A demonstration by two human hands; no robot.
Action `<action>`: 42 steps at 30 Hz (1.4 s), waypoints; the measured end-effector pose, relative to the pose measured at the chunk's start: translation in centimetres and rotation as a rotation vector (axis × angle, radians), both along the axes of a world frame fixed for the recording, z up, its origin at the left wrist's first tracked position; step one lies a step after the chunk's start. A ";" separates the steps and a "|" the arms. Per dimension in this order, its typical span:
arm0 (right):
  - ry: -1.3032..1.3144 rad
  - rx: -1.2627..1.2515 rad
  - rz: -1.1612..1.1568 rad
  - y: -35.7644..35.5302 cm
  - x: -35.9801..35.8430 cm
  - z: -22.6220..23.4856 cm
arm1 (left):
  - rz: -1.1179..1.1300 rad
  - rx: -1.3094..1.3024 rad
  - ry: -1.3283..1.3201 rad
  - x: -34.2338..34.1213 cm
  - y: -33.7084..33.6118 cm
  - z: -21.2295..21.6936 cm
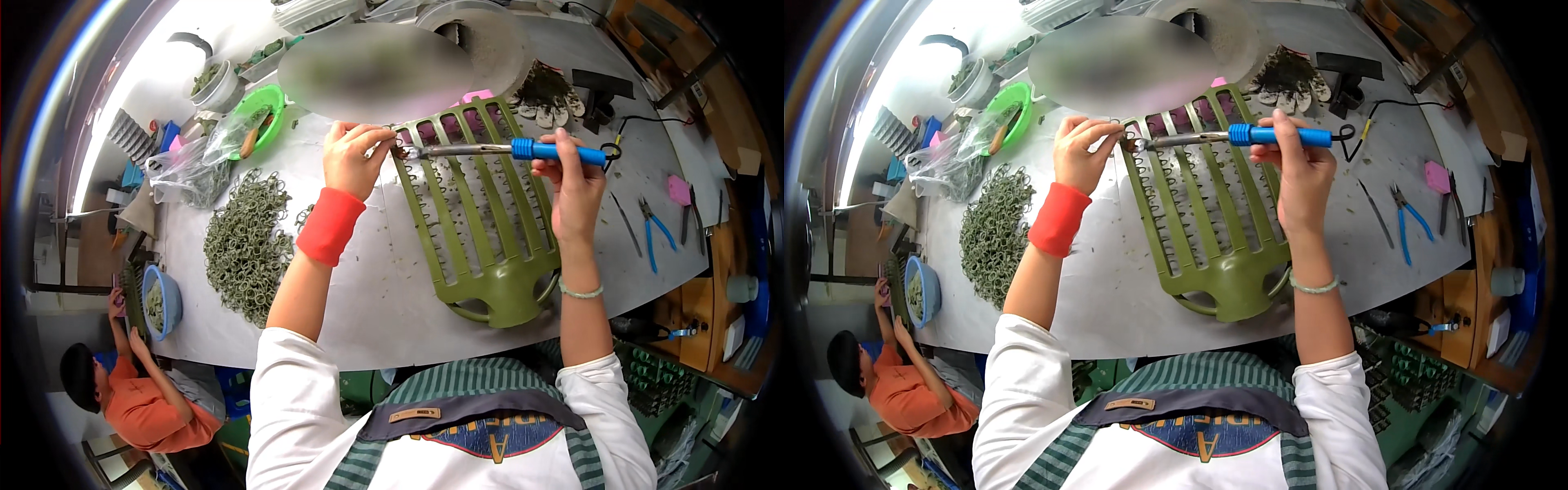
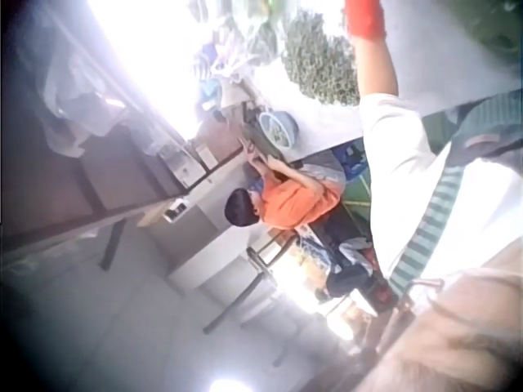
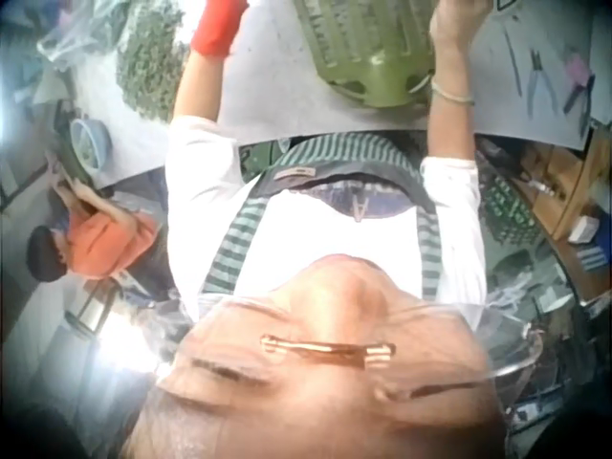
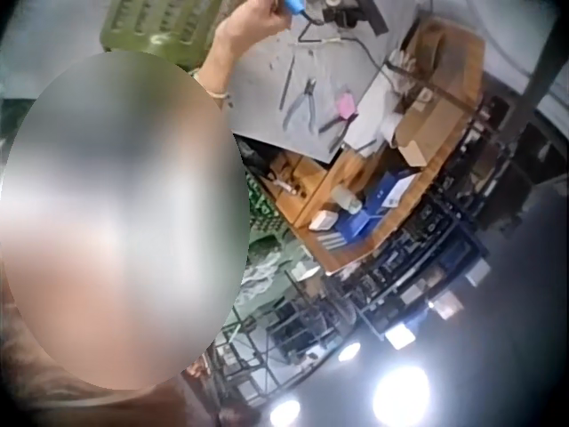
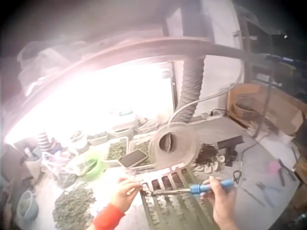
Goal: The person places small plastic leaf components into slots on a green rake-like holder and secures them using a soldering iron.
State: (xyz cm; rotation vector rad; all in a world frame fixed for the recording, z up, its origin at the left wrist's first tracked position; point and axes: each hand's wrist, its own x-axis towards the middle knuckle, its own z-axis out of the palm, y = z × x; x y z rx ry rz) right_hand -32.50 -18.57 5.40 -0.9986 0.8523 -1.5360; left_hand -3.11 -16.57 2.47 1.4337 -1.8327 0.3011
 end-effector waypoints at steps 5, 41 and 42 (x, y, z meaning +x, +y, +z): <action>0.049 0.043 -0.016 1.1 -1.3 1.4 | -0.025 0.010 0.025 0.4 0.8 0.6; -0.144 0.053 0.163 7.6 -4.1 1.2 | 0.335 0.385 0.092 9.7 13.7 -6.0; -0.147 0.053 0.158 7.7 -4.3 1.2 | 0.331 0.385 0.089 9.6 13.5 -5.7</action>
